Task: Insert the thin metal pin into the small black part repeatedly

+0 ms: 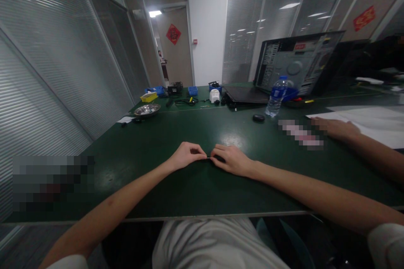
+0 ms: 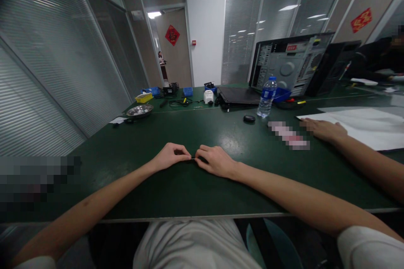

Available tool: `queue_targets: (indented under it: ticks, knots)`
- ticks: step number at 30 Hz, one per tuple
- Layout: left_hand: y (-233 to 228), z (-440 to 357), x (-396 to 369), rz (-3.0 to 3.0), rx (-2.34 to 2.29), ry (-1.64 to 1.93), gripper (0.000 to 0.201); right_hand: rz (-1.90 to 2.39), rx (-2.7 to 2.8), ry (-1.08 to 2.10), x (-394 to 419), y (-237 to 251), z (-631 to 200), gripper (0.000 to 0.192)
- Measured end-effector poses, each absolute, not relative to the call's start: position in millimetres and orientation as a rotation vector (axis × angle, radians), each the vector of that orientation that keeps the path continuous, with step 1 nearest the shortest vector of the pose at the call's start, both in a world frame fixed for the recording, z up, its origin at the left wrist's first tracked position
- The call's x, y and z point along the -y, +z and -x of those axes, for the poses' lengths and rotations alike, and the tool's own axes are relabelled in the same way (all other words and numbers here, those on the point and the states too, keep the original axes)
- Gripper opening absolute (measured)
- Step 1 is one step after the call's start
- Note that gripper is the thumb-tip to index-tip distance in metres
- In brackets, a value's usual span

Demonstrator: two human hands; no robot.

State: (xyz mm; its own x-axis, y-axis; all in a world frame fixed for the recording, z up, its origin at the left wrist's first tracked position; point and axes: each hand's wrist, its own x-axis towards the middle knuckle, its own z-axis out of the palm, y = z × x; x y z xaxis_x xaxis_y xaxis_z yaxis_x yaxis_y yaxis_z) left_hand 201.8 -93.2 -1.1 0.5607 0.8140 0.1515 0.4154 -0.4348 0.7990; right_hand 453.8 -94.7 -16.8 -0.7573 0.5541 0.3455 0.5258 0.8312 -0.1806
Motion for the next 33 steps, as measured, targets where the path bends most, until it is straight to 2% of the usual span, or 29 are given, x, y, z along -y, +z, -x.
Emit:
queue_targets:
  ticks: [5,15,21,26,33]
  knots:
    - [-5,-197,84,-2.187,-1.119,0.736,0.023,0.826,2.629,0.105,95,-15,-454,0.02]
    - [-9,-198,86,-2.408,-1.096,0.807,0.029,0.848,2.617,0.109,94,-18,-455,0.02]
    - [2,-206,104,-2.519,-0.928,0.711,0.027,0.872,2.592,0.129,93,-17,-455,0.019]
    - [-2,-203,99,-2.545,-0.929,0.721,0.018,0.891,2.565,0.133,93,-15,-455,0.017]
    - [1,-186,85,-2.548,-1.055,0.561,0.023,0.932,2.546,0.16,93,-13,-456,0.016]
